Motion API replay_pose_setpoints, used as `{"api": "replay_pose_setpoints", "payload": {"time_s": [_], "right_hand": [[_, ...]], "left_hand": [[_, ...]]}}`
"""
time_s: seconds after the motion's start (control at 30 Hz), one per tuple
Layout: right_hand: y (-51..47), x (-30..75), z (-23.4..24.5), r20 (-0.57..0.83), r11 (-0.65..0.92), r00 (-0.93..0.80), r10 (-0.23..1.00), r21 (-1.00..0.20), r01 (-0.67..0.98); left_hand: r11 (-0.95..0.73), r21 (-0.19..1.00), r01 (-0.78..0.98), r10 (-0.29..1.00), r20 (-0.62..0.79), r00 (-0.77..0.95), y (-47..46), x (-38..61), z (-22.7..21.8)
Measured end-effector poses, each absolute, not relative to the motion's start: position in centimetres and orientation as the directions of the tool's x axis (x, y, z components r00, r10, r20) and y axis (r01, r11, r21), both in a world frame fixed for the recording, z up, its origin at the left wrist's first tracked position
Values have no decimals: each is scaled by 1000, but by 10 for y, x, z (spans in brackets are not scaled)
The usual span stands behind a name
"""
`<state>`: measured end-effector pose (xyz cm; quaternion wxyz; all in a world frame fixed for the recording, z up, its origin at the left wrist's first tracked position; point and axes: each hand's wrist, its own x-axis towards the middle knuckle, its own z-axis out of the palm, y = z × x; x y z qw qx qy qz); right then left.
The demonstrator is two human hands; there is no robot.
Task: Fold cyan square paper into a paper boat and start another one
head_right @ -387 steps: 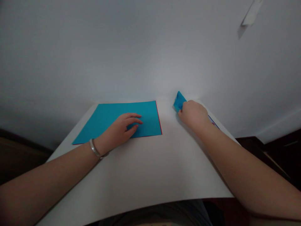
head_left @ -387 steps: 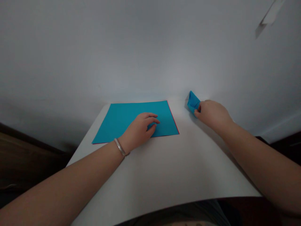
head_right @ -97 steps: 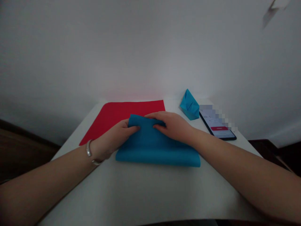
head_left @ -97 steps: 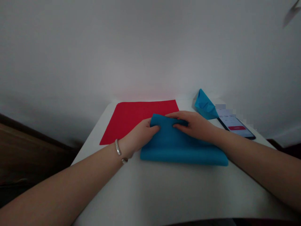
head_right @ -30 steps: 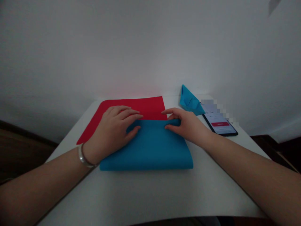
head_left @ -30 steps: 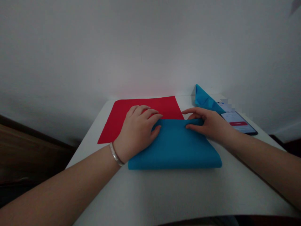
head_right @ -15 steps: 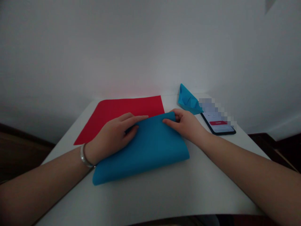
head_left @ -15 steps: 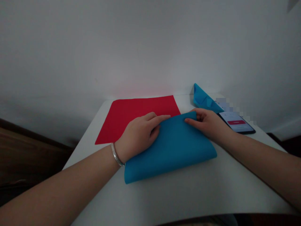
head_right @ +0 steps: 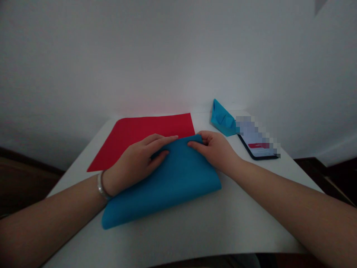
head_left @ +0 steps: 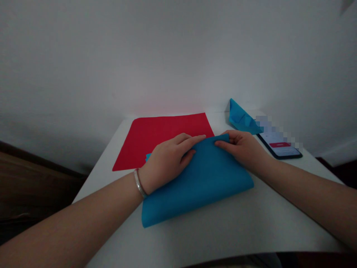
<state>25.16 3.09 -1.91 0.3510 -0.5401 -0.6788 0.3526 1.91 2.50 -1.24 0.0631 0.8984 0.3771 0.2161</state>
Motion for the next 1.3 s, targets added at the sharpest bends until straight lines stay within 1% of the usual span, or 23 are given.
{"api": "replay_pose_setpoints", "payload": {"time_s": [0.1, 0.2, 0.27, 0.37, 0.5, 0.6, 0.77, 0.87, 0.93, 1.03, 1.1, 1.2, 1.3], "right_hand": [[31, 251, -17, 134, 187, -137, 982, -830, 526], [32, 252, -17, 167, 211, -131, 977, -839, 503], [32, 253, -17, 159, 201, -126, 979, -851, 485], [32, 253, -18, 152, 187, -110, 982, -846, 500], [33, 253, -18, 165, 191, -98, 982, -840, 508], [33, 252, -18, 180, 205, -99, 979, -833, 515], [33, 251, -15, 200, 226, -105, 974, -834, 503], [33, 251, -16, 210, 243, -122, 970, -849, 469], [34, 253, -17, 213, 249, -129, 968, -857, 451], [36, 256, -21, 244, 270, -116, 963, -846, 460], [37, 257, -23, 256, 277, -109, 961, -846, 455], [36, 257, -25, 230, 254, -107, 967, -876, 410], [35, 256, -25, 191, 219, -110, 975, -909, 356]], "left_hand": [[-707, 288, 646, 706, 344, 619, 27, 18, -13], [-719, 311, 622, 695, 340, 633, 31, 17, -14], [-729, 322, 604, 684, 343, 643, 34, 17, -16], [-741, 339, 580, 671, 350, 653, 35, 17, -17], [-748, 360, 558, 663, 354, 660, 36, 19, -16], [-752, 396, 528, 656, 367, 659, 35, 23, -13], [-716, 473, 513, 690, 366, 625, 35, 35, -6], [-692, 494, 526, 713, 353, 606, 36, 42, -2], [-696, 502, 514, 703, 330, 630, 39, 45, 2], [-726, 507, 464, 647, 273, 712, 45, 46, 9], [-744, 484, 461, 619, 239, 748, 48, 43, 11], [-747, 423, 512, 641, 257, 723, 51, 37, 7], [-741, 394, 544, 659, 273, 700, 51, 32, -1]]}}
